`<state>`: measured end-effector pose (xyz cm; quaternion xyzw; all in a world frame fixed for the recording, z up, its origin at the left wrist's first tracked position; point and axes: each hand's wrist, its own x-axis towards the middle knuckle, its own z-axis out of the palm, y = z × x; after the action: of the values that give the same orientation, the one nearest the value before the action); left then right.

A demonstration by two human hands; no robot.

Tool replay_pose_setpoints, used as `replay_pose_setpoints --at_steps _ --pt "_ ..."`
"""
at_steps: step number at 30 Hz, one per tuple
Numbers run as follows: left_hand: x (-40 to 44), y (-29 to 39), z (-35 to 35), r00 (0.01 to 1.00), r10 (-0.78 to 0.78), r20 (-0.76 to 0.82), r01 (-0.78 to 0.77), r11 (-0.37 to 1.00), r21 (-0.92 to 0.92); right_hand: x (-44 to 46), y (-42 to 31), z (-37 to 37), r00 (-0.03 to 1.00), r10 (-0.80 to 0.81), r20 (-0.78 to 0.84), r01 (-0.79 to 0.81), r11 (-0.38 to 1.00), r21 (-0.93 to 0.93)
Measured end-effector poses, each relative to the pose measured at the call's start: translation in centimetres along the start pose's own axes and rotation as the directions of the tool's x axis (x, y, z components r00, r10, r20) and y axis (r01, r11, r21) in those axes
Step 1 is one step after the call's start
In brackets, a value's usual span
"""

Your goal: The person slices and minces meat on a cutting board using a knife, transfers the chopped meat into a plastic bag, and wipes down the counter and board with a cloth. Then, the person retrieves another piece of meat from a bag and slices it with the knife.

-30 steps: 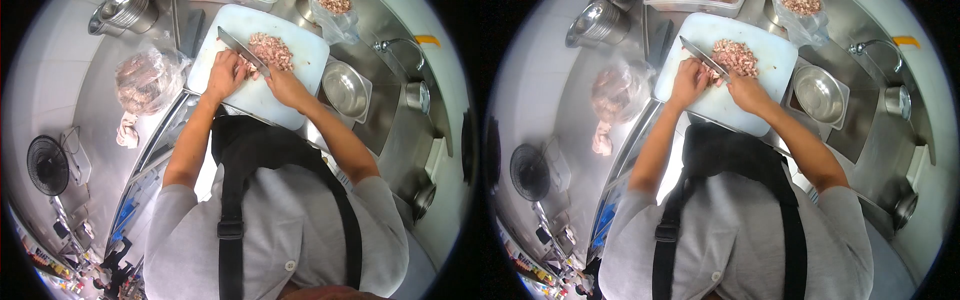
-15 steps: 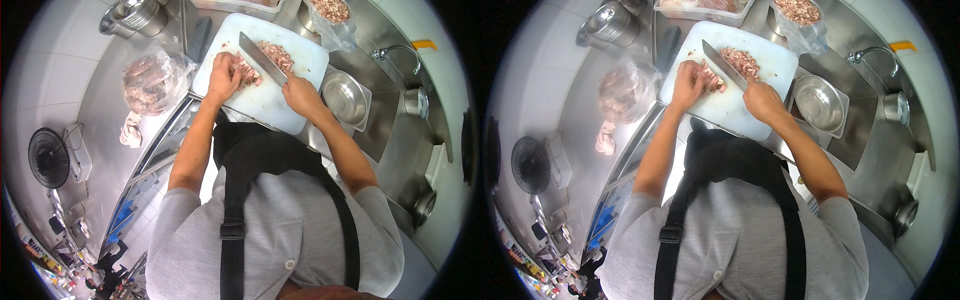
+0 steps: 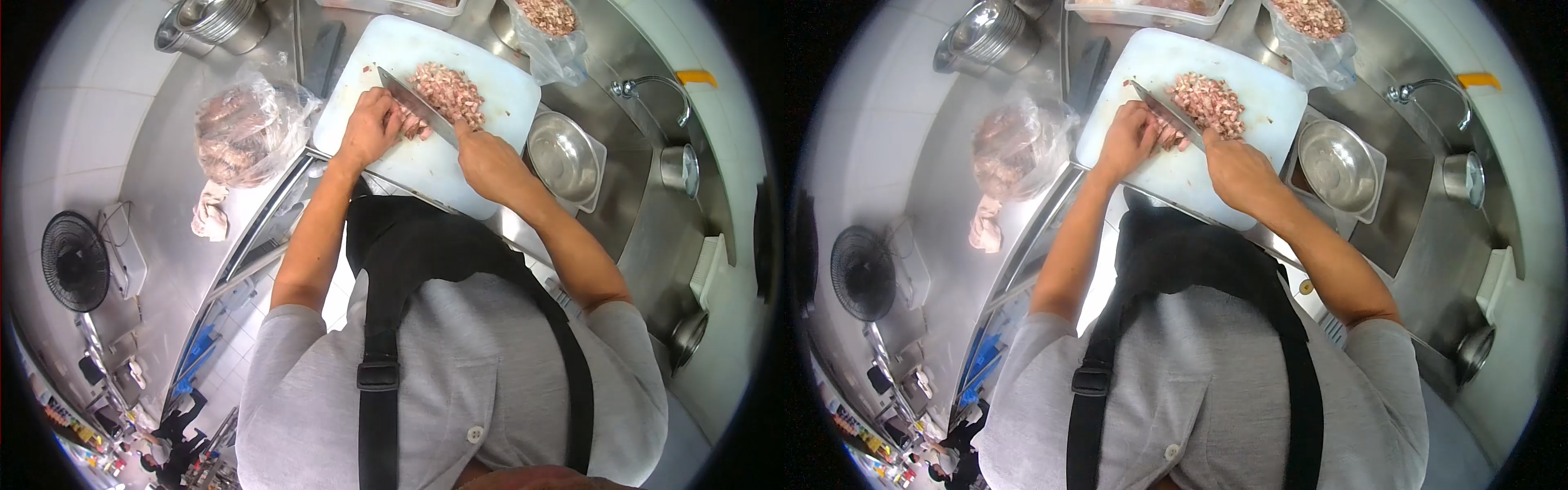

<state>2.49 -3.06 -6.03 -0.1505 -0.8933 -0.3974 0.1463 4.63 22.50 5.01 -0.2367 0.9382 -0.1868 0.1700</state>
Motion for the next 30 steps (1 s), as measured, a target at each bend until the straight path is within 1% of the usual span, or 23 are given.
replay_pose_setpoints --at_steps 1,3,4,5,8,11,14,17,20,22,23,26,28,30 --pt "0.2 0.0 0.0 1.0 0.013 -0.019 -0.013 1.0 -0.007 0.3 0.2 0.9 0.999 -0.009 -0.035 0.01 1.0 0.024" --pt "-0.5 0.3 0.5 1.0 0.013 -0.02 -0.014 1.0 -0.028 1.8 1.0 4.8 0.999 -0.016 -0.046 0.018 0.999 0.05" --pt "-0.5 0.1 0.5 1.0 0.013 -0.02 -0.014 0.999 -0.031 2.8 1.1 5.2 0.997 -0.03 -0.066 0.033 0.998 0.055" --pt "-0.7 -0.1 0.6 1.0 0.009 -0.019 -0.01 0.999 -0.032 3.1 1.4 5.3 0.999 -0.016 -0.048 0.021 0.994 0.106" --pt "-0.8 0.3 0.3 0.999 -0.026 -0.028 0.025 0.998 -0.05 3.4 3.6 4.9 0.989 -0.05 -0.142 0.078 0.978 0.196" --pt "-1.5 0.8 -0.2 0.983 0.06 -0.171 -0.057 0.998 0.022 2.1 2.7 2.8 0.997 0.061 -0.038 -0.053 0.983 0.176" --pt "-2.7 0.6 0.1 0.967 -0.139 -0.212 0.11 0.983 -0.145 1.1 1.2 0.4 0.992 0.09 -0.092 -0.075 0.985 0.156" --pt "-3.0 0.2 0.6 0.963 -0.2 -0.183 0.163 0.967 -0.196 1.1 -0.8 -1.7 0.983 0.158 -0.089 -0.141 0.976 0.167" --pt "-2.9 0.1 0.7 0.968 -0.174 -0.182 0.151 0.979 -0.134 2.4 -0.7 -0.1 0.984 0.152 -0.089 -0.135 0.975 0.175" --pt "-3.2 0.9 0.4 0.976 -0.12 -0.181 0.113 0.992 -0.047 3.6 2.6 3.2 0.992 0.087 -0.089 -0.077 0.991 0.107" --pt "-2.5 0.9 0.1 0.978 -0.086 -0.19 0.087 0.996 0.0 4.6 3.7 3.7 0.994 0.045 -0.095 -0.039 0.997 0.067" --pt "-2.6 0.7 -0.1 0.962 -0.09 -0.256 0.1 0.995 0.027 2.8 1.5 0.9 0.988 0.07 -0.139 -0.052 0.99 0.127" --pt "-2.1 1.1 -0.3 0.965 -0.104 -0.239 0.114 0.993 0.028 1.7 0.2 -1.1 0.987 0.098 -0.128 -0.078 0.985 0.154" --pt "-1.4 1.8 -0.1 0.965 -0.117 -0.236 0.127 0.992 0.027 1.5 0.3 -0.9 0.986 0.099 -0.133 -0.076 0.983 0.166"
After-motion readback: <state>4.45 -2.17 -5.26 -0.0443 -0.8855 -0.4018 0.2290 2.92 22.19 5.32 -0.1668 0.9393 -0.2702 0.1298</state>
